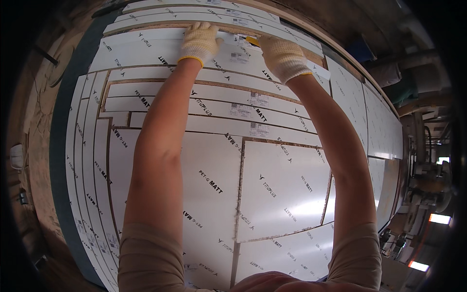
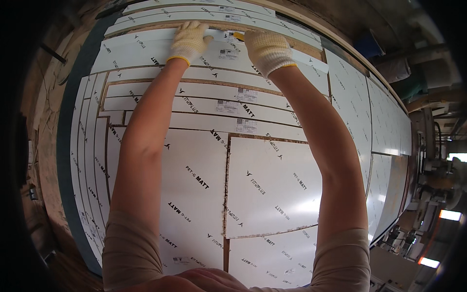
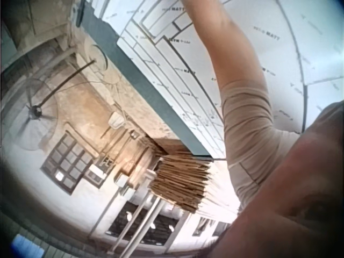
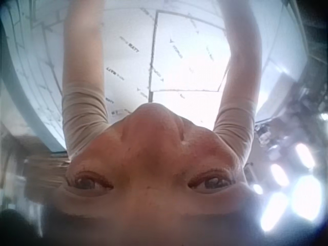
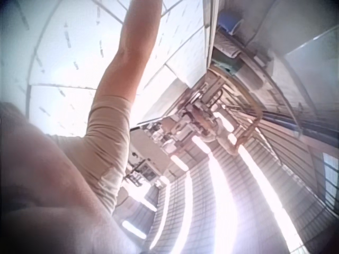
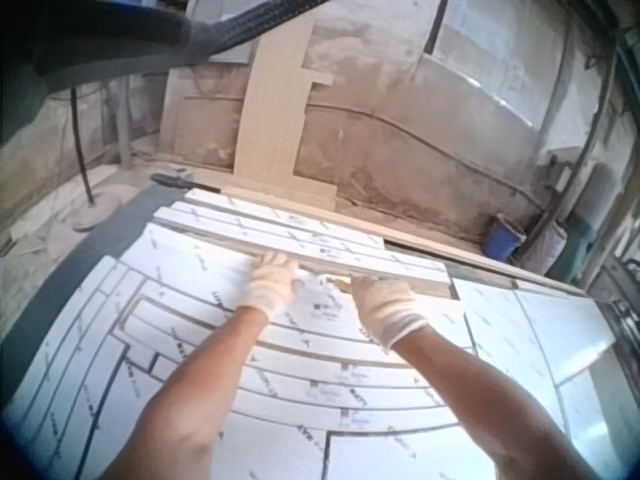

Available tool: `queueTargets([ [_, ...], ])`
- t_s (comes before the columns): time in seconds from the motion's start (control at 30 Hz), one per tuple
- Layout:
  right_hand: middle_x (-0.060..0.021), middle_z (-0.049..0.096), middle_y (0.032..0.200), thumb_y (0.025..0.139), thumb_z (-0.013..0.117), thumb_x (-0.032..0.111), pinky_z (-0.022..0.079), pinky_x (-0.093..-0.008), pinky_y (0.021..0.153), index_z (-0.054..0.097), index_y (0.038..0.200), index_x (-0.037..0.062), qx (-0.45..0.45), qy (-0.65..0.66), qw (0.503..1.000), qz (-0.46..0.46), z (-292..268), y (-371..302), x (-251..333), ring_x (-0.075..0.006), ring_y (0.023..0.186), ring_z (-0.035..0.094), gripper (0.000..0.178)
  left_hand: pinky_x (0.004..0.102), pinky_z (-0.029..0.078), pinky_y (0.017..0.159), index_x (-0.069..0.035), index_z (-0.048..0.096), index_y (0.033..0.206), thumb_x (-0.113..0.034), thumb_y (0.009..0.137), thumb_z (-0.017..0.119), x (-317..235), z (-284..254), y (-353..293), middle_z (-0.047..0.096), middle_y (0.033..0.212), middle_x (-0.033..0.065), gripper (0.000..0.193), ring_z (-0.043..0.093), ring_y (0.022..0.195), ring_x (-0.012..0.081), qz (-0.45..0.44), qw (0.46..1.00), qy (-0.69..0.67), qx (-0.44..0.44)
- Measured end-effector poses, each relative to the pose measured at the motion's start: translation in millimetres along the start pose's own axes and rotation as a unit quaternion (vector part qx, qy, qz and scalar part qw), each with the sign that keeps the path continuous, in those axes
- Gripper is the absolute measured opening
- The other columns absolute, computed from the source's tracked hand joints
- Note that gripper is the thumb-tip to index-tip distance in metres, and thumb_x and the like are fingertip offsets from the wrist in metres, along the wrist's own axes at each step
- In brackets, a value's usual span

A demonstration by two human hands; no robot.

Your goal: The person uses a utility knife and a straightedge to cut white panels on a workbench. They score the panels along the straightedge, snap off the cut sections, and stack the finished pieces on a nearby pallet.

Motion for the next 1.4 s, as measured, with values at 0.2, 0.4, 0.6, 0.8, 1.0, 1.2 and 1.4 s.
queueTargets([
  [0.2,-0.024,0.074,0.094,0.098,0.059,0.011,0.059,-0.0465,0.077,0.069,0.113,-0.0013,-0.028,-0.028,0.998,-0.04,-8,-1,-2,-0.0379,0.089,0.075,0.022,0.0438,0.031,0.123,-0.012,0.063,0.138,-0.042,0.101,0.061,0,-3,-1,0.058,0.144,0.0095,0.048,0.045,0.142,0.0266,0.003,1.0,-0.001,0.016],
  [0.4,-0.0219,0.074,0.09,0.097,0.058,0.01,0.058,-0.0466,0.073,0.069,0.111,-0.0004,-0.026,-0.035,0.997,-0.058,-6,2,-11,-0.0372,0.084,0.075,0.02,0.0448,0.032,0.122,-0.015,0.064,0.135,-0.041,0.099,0.065,-1,0,0,0.061,0.137,0.0086,0.045,0.048,0.137,0.0276,-0.004,1.0,-0.005,-0.012],
  [0.6,-0.022,0.073,0.09,0.098,0.057,0.009,0.058,-0.0466,0.075,0.068,0.114,-0.0004,0.001,-0.057,0.997,-0.043,-7,8,-21,-0.0369,0.084,0.075,0.022,0.0451,0.031,0.122,-0.015,0.063,0.138,-0.044,0.099,0.064,-1,0,0,0.059,0.14,0.0074,0.049,0.046,0.139,0.0269,-0.007,1.0,-0.016,0.005],
  [0.8,-0.0214,0.073,0.09,0.096,0.059,0.007,0.059,-0.0452,0.074,0.068,0.115,-0.001,0.03,-0.104,0.992,-0.06,-29,-9,-25,-0.0365,0.084,0.075,0.022,0.0459,0.032,0.122,-0.017,0.062,0.139,-0.043,0.098,0.064,1,2,2,0.059,0.14,0.0072,0.049,0.047,0.138,0.0269,-0.002,1.0,-0.002,0.015],
  [1.0,-0.0216,0.074,0.092,0.096,0.061,0.008,0.06,-0.0438,0.073,0.069,0.114,-0.0013,0.021,-0.141,0.989,-0.047,-35,-16,-24,-0.0359,0.084,0.075,0.022,0.0462,0.033,0.121,-0.017,0.063,0.139,-0.042,0.098,0.064,2,5,1,0.059,0.139,0.007,0.048,0.047,0.138,0.0279,0.001,1.0,-0.005,-0.001],
  [1.2,-0.0207,0.074,0.092,0.096,0.061,0.008,0.06,-0.0446,0.073,0.069,0.114,-0.0009,0.005,-0.119,0.991,-0.067,-28,-9,-30,-0.0359,0.084,0.075,0.022,0.0453,0.033,0.121,-0.016,0.063,0.139,-0.041,0.099,0.063,0,4,1,0.058,0.14,0.0075,0.047,0.047,0.137,0.0279,-0.003,1.0,-0.006,0.0],
  [1.4,-0.0201,0.074,0.091,0.096,0.061,0.01,0.059,-0.0454,0.073,0.069,0.115,-0.0004,-0.005,-0.104,0.992,-0.069,-27,-14,-35,-0.0357,0.086,0.075,0.023,0.0457,0.034,0.12,-0.016,0.064,0.136,-0.043,0.098,0.065,0,2,0,0.06,0.137,0.0071,0.046,0.048,0.137,0.0284,-0.002,1.0,-0.008,-0.003],
])
Point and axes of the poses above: each hand's wrist, its own y-axis towards the middle knuckle, its own z-axis out of the palm, x = y × z, the point moved 1 cm from there along y, towards the middle knuckle
